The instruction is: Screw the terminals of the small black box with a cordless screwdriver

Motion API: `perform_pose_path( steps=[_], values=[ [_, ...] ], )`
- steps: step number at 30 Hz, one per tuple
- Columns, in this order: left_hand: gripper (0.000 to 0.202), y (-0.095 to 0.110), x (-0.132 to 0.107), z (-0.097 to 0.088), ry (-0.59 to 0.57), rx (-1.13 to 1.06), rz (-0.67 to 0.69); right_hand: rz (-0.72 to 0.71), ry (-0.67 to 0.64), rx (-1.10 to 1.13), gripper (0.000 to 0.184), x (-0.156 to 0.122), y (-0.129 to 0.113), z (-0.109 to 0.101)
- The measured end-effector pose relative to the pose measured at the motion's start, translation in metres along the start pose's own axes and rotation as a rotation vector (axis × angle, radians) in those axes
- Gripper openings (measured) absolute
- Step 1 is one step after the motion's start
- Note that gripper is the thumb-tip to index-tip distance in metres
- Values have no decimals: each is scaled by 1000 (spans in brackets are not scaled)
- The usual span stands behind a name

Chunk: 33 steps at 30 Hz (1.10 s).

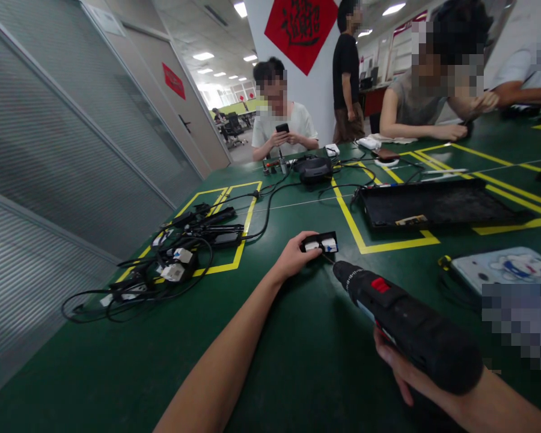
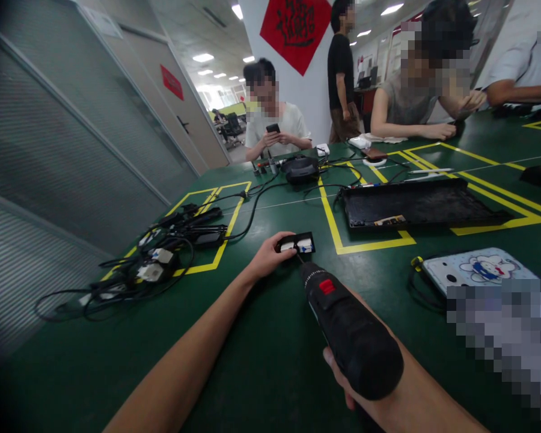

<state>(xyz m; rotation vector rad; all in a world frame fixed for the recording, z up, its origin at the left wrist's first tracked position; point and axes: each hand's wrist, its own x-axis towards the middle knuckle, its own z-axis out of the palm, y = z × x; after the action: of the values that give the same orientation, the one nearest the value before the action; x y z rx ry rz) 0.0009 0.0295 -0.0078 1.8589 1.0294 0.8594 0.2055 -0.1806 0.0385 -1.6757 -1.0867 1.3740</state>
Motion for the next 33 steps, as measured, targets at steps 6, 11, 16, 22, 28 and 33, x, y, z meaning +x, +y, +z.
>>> perform_pose_path(
  steps=[6,11,16,22,28,33],
  values=[
    [47,1,1,-1,-9,-25,-8,-47,-45,7,27,-4,-16,-4],
    [47,1,0,0,-1,-20,-15,-134,-148,44,16,1,-3,-7],
    [48,1,0,0,1,-14,-9,-72,-107,17,36,8,18,-5],
    [46,1,0,0,16,2,-7,-117,-180,24,19,0,-5,-9],
    [46,0,0,0,15,1,-4,-79,-42,122,45,1,-2,1],
    [46,1,0,0,0,-13,7,-59,-60,126,75,8,13,6]
  ],
)
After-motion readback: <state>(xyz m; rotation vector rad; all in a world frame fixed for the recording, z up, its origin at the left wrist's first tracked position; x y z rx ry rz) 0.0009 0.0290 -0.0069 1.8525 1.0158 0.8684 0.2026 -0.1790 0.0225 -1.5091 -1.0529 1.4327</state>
